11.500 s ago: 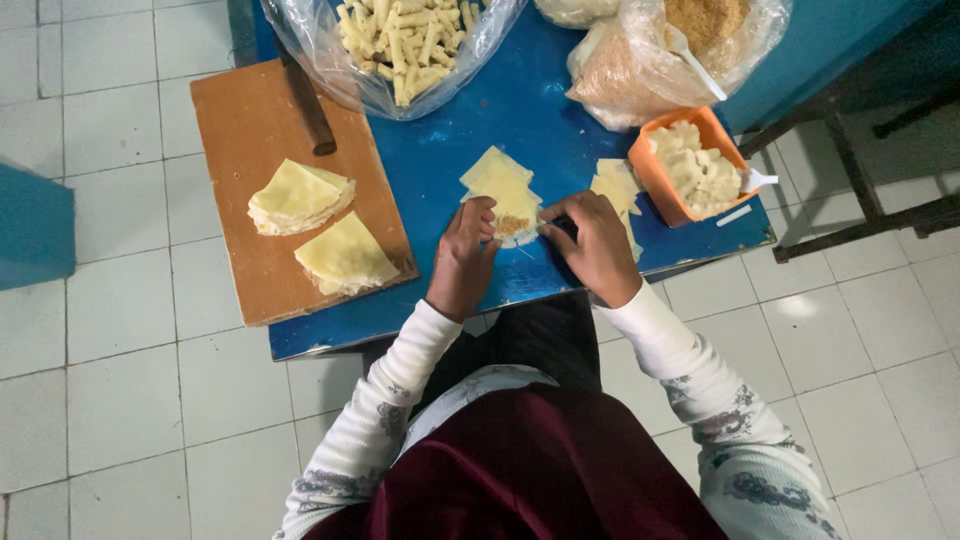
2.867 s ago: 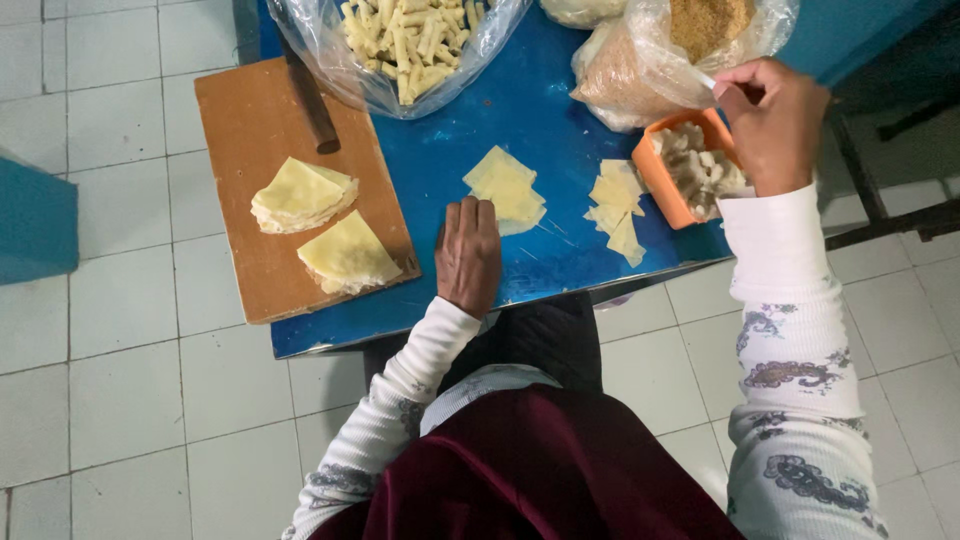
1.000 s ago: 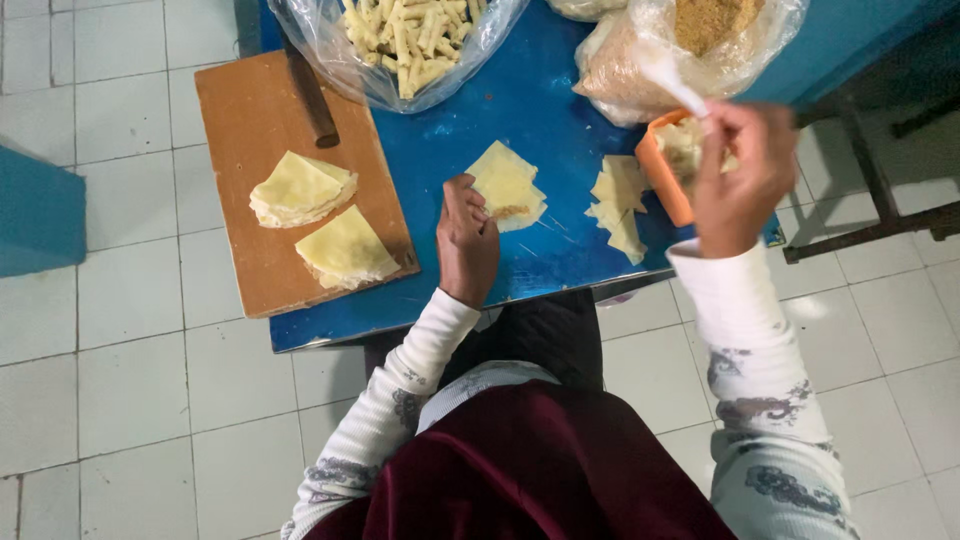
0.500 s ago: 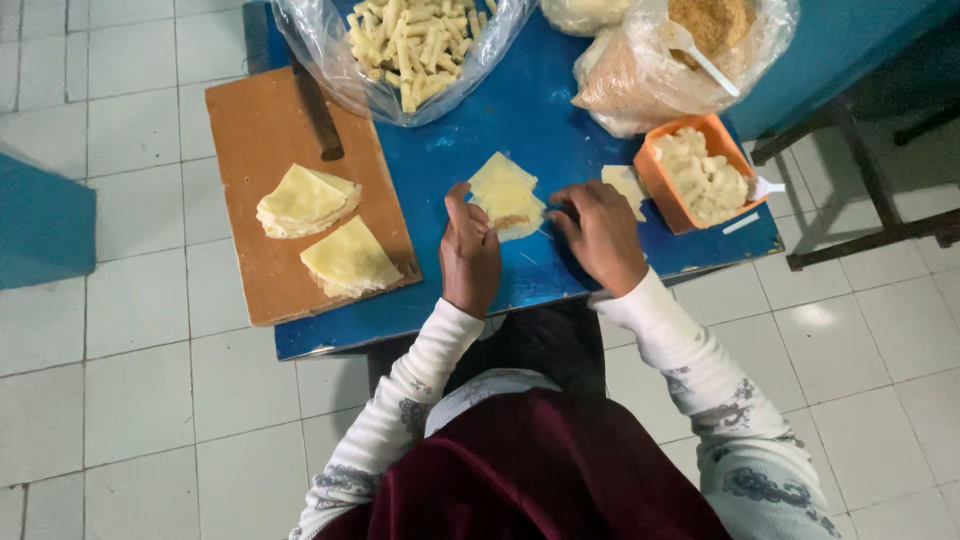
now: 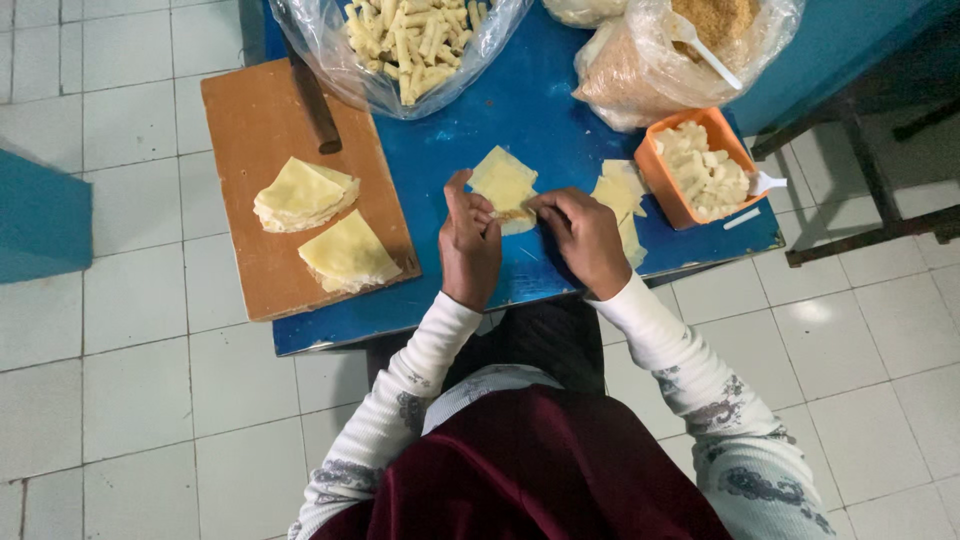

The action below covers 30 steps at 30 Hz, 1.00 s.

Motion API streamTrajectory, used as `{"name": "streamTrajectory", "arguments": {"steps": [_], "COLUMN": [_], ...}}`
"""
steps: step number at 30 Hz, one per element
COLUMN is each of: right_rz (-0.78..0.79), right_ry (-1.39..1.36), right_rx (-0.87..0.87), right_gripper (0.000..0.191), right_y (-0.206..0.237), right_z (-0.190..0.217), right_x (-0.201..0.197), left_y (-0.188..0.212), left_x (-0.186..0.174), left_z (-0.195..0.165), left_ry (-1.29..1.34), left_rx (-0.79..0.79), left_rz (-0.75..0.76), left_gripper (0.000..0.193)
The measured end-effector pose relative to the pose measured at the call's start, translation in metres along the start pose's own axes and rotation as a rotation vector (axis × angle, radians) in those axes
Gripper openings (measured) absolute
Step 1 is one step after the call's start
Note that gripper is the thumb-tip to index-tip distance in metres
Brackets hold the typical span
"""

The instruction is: The person sits at a blue table and folds thin crepe sheets into layered pieces, then uses a spoon to place filling from an orange container onto the folded sheets. They stack finished folded pieces on a wooden board and repeat the folding and filling cycle with additional sheets.

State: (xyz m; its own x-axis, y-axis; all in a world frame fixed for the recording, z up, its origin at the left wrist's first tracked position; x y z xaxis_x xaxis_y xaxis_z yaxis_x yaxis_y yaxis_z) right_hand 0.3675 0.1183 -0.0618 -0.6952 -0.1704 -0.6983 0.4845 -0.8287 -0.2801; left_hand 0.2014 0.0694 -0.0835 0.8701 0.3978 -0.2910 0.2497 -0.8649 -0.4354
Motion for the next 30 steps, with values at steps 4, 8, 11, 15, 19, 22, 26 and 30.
{"name": "streamTrajectory", "arguments": {"steps": [4,8,11,15,19,22,26,30], "right_rz": [-0.003,0.014,0.005,0.051,0.089,0.137,0.127,0.043], "right_ry": [0.082,0.135,0.161,0.182,0.118,0.022,-0.015,0.141], "right_rx": [-0.167,-0.257,-0.312,-0.333,-0.242,-0.186,-0.187,-0.271], "right_gripper": [0.02,0.02,0.014,0.007,0.007,0.007,0.007,0.007], "right_y": [0.003,0.002,0.001,-0.004,-0.018,-0.025,-0.032,-0.032], "right_z": [0.004,0.002,0.001,-0.001,-0.005,-0.007,-0.005,0.0], "right_x": [0.0,0.001,0.001,-0.001,-0.002,-0.001,0.003,0.007], "left_y": [-0.006,-0.011,-0.011,-0.01,-0.008,-0.008,-0.016,-0.023], "left_x": [0.001,0.001,-0.001,-0.002,-0.003,-0.002,0.001,-0.001], "left_z": [-0.002,0.001,0.001,-0.005,-0.01,-0.014,-0.015,-0.015], "left_ry": [0.023,0.125,0.135,0.028,-0.063,-0.17,-0.177,-0.257], "left_rx": [0.019,-0.042,-0.048,0.044,0.076,0.155,0.179,0.234], "left_rz": [0.027,0.094,0.139,0.217,0.289,0.282,0.24,0.188], "left_gripper": [0.063,0.055,0.05,0.058,0.053,0.038,0.009,0.005]}}
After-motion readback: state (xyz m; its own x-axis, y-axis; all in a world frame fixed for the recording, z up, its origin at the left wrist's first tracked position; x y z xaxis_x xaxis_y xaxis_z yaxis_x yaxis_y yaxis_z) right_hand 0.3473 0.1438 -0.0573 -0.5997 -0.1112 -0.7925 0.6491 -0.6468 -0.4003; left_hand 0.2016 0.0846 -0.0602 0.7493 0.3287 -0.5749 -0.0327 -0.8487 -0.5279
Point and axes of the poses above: each hand's wrist, its own y-axis away from the middle knuckle, its own x-axis out of the palm, z = x × y, the point moved 3 cm from there along -y, towards the middle knuckle, and after that the axes turned 8 degrees about z, right-handed, at the moved point
